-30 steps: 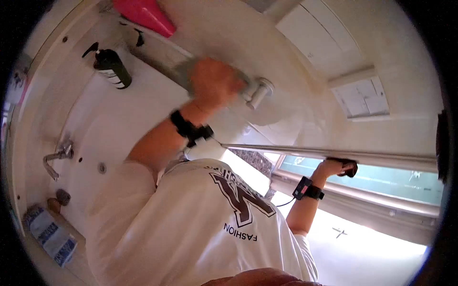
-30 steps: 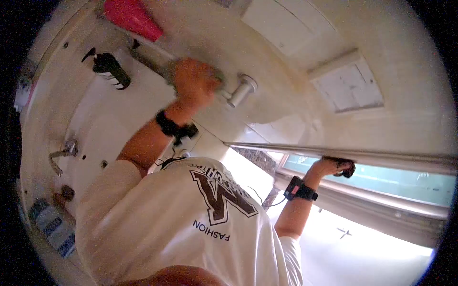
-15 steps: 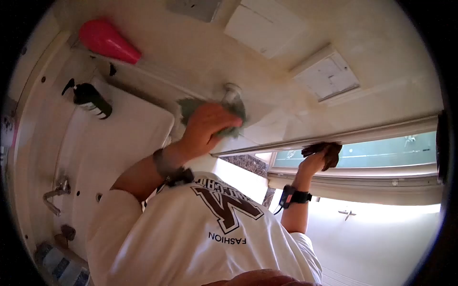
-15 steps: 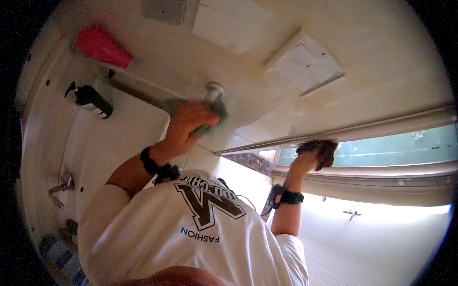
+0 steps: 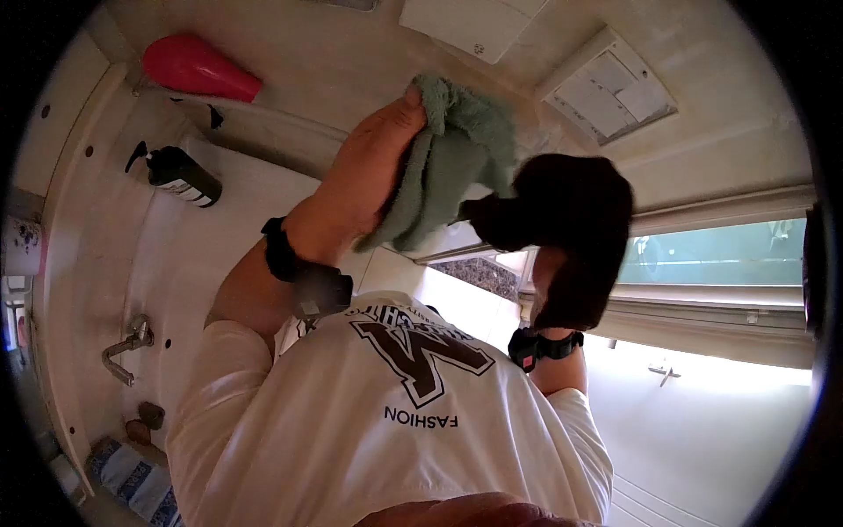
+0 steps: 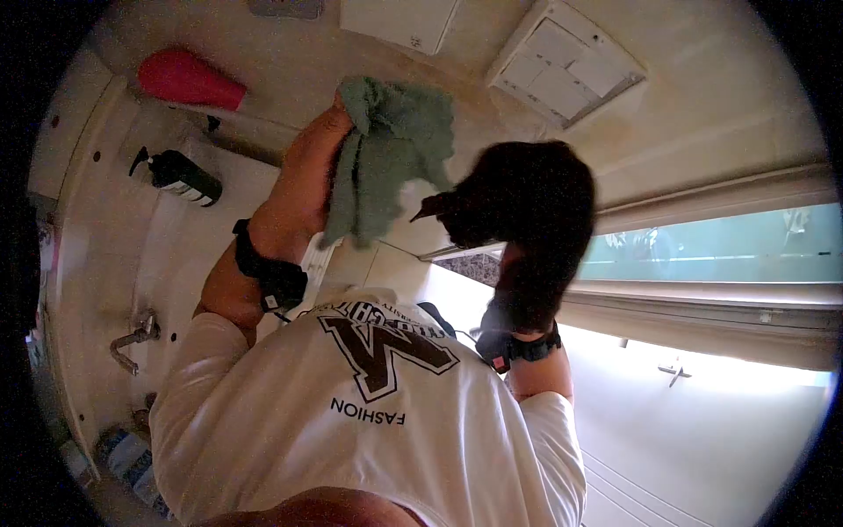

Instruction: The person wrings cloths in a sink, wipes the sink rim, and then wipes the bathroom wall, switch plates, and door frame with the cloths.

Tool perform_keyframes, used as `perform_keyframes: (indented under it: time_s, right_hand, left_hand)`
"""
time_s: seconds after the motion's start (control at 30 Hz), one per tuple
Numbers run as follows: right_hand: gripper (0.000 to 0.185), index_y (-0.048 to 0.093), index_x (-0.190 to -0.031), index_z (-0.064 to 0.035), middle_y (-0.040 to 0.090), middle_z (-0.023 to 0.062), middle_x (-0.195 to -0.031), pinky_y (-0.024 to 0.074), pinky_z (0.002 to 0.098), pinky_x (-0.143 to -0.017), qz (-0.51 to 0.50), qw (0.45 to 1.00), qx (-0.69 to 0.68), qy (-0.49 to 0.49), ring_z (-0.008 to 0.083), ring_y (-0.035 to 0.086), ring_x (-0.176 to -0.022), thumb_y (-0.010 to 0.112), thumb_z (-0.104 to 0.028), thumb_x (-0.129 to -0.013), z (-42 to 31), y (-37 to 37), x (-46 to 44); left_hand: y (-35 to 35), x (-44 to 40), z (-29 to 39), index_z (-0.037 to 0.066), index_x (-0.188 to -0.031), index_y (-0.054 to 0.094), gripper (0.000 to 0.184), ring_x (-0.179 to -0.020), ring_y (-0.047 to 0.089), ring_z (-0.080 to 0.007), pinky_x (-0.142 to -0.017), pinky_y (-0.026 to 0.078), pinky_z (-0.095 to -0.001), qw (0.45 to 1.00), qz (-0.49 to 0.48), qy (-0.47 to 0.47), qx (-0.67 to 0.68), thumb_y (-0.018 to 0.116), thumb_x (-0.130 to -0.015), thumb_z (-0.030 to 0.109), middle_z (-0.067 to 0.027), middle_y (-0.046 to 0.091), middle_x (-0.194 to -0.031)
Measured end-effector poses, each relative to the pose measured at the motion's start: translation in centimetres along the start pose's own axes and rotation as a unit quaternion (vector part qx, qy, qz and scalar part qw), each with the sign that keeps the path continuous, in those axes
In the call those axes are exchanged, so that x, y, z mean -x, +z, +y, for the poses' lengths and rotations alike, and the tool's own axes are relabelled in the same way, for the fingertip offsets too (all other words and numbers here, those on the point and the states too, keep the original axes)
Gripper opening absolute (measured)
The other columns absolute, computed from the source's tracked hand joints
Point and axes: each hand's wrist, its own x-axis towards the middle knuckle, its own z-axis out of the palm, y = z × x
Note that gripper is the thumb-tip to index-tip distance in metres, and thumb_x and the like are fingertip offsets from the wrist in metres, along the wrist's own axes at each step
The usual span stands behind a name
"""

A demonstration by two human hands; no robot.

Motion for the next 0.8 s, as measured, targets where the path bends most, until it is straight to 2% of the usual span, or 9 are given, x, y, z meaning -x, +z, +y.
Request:
perform_keyframes:
  time_s: [0.1, 0.27, 0.33, 0.4, 0.43, 0.53, 0.6, 0.7, 0.8]
  right_hand:
    - [0.048, 0.043, -0.136, -0.0018, 0.050, 0.0122, -0.133, 0.0498, 0.0276, -0.084, -0.160, 0.968, 0.153, 0.115, 0.0153, 0.053, -0.114, 0.057, -0.004, -0.090, -2.8, 3.8, -0.9]
    - [0.057, 0.049, -0.128, 0.0022, 0.062, 0.0121, -0.117, 0.0475, 0.0344, -0.091, -0.231, 0.956, 0.155, 0.094, 0.0221, 0.059, -0.104, 0.073, -0.014, -0.079, -0.5, 1.8, -0.5]
    - [0.040, 0.059, -0.113, 0.0028, 0.067, 0.0134, -0.100, 0.0488, 0.0341, -0.086, -0.226, 0.913, 0.338, 0.021, 0.0238, 0.064, -0.091, 0.072, -0.018, -0.081, -2.0, 2.0, -1.0]
    - [0.028, 0.065, -0.101, 0.0025, 0.067, 0.0152, -0.097, 0.0488, 0.0339, -0.082, -0.153, 0.942, 0.294, 0.046, 0.0244, 0.065, -0.087, 0.070, -0.018, -0.083, -2.5, 1.3, -1.4]
    - [0.024, 0.061, -0.106, 0.0044, 0.066, 0.0103, -0.097, 0.0493, 0.0318, -0.080, -0.202, 0.874, 0.420, -0.141, 0.0196, 0.062, -0.089, 0.064, -0.010, -0.087, -2.4, 0.6, -1.7]
    - [0.023, 0.061, -0.108, 0.0026, 0.066, 0.0094, -0.097, 0.0505, 0.0332, -0.080, -0.075, 0.943, 0.324, -0.020, 0.0201, 0.063, -0.088, 0.061, -0.011, -0.089, -3.3, 0.6, -1.4]
    - [0.023, 0.060, -0.109, 0.0023, 0.066, 0.0088, -0.098, 0.0508, 0.0324, -0.079, -0.023, 0.963, 0.269, 0.015, 0.0196, 0.063, -0.089, 0.060, -0.012, -0.091, -2.9, -0.1, -1.6]
    - [0.027, 0.064, -0.103, 0.0021, 0.065, 0.0143, -0.107, 0.0470, 0.0351, -0.088, -0.042, 0.987, 0.084, 0.128, 0.0267, 0.061, -0.094, 0.069, -0.018, -0.085, -3.8, 0.4, -2.0]
    - [0.047, 0.061, -0.102, 0.0002, 0.064, 0.0142, -0.099, 0.0495, 0.0352, -0.078, -0.219, 0.892, 0.386, -0.081, 0.0282, 0.061, -0.089, 0.078, -0.032, -0.073, -4.3, 1.5, -2.7]
  left_hand:
    - [1.2, -0.7, -1.2, 0.004, -0.130, 0.050, 0.058, -0.109, 0.059, -0.0191, -0.093, 0.050, -0.0335, 0.981, -0.105, -0.033, 0.162, 0.042, -0.097, 0.051, -0.0114, 0.058, -0.122]
    - [1.6, -1.4, -3.0, 0.004, -0.133, 0.046, 0.063, -0.116, 0.055, -0.0209, -0.096, 0.048, -0.0350, 0.964, -0.153, -0.084, 0.200, 0.043, -0.095, 0.054, -0.0116, 0.055, -0.129]
    - [1.5, -1.6, -3.2, 0.004, -0.134, 0.046, 0.063, -0.115, 0.055, -0.0209, -0.096, 0.047, -0.0343, 0.962, -0.181, -0.075, 0.192, 0.043, -0.096, 0.054, -0.0111, 0.055, -0.128]
    - [1.6, -1.7, -3.4, 0.004, -0.135, 0.044, 0.055, -0.108, 0.057, -0.0201, -0.094, 0.047, -0.0322, 0.987, -0.149, 0.010, 0.057, 0.050, -0.097, 0.044, -0.0089, 0.057, -0.122]
    - [1.6, -1.6, -3.4, 0.004, -0.135, 0.044, 0.055, -0.108, 0.057, -0.0201, -0.094, 0.047, -0.0322, 0.987, -0.151, 0.009, 0.059, 0.050, -0.097, 0.044, -0.0089, 0.057, -0.122]
    - [1.3, -0.9, -3.2, 0.003, -0.130, 0.048, 0.044, -0.099, 0.057, -0.0166, -0.087, 0.047, -0.0308, 0.976, -0.026, 0.098, -0.195, 0.060, -0.094, 0.026, -0.0077, 0.058, -0.115]
    - [1.0, -0.7, -3.6, 0.003, -0.119, 0.054, 0.035, -0.094, 0.057, -0.0127, -0.081, 0.048, -0.0302, 0.859, 0.002, 0.308, -0.409, 0.066, -0.089, 0.015, -0.0071, 0.058, -0.112]
    - [2.4, 0.2, -2.8, 0.002, -0.108, 0.059, 0.027, -0.089, 0.059, -0.0100, -0.076, 0.050, -0.0273, 0.895, -0.135, 0.223, -0.363, 0.069, -0.087, 0.014, -0.0064, 0.062, -0.107]
    - [2.2, -0.3, -3.7, 0.001, -0.106, 0.061, 0.024, -0.082, 0.061, -0.0101, -0.073, 0.050, -0.0249, 0.959, -0.142, 0.061, -0.240, 0.069, -0.087, 0.013, -0.0049, 0.065, -0.097]
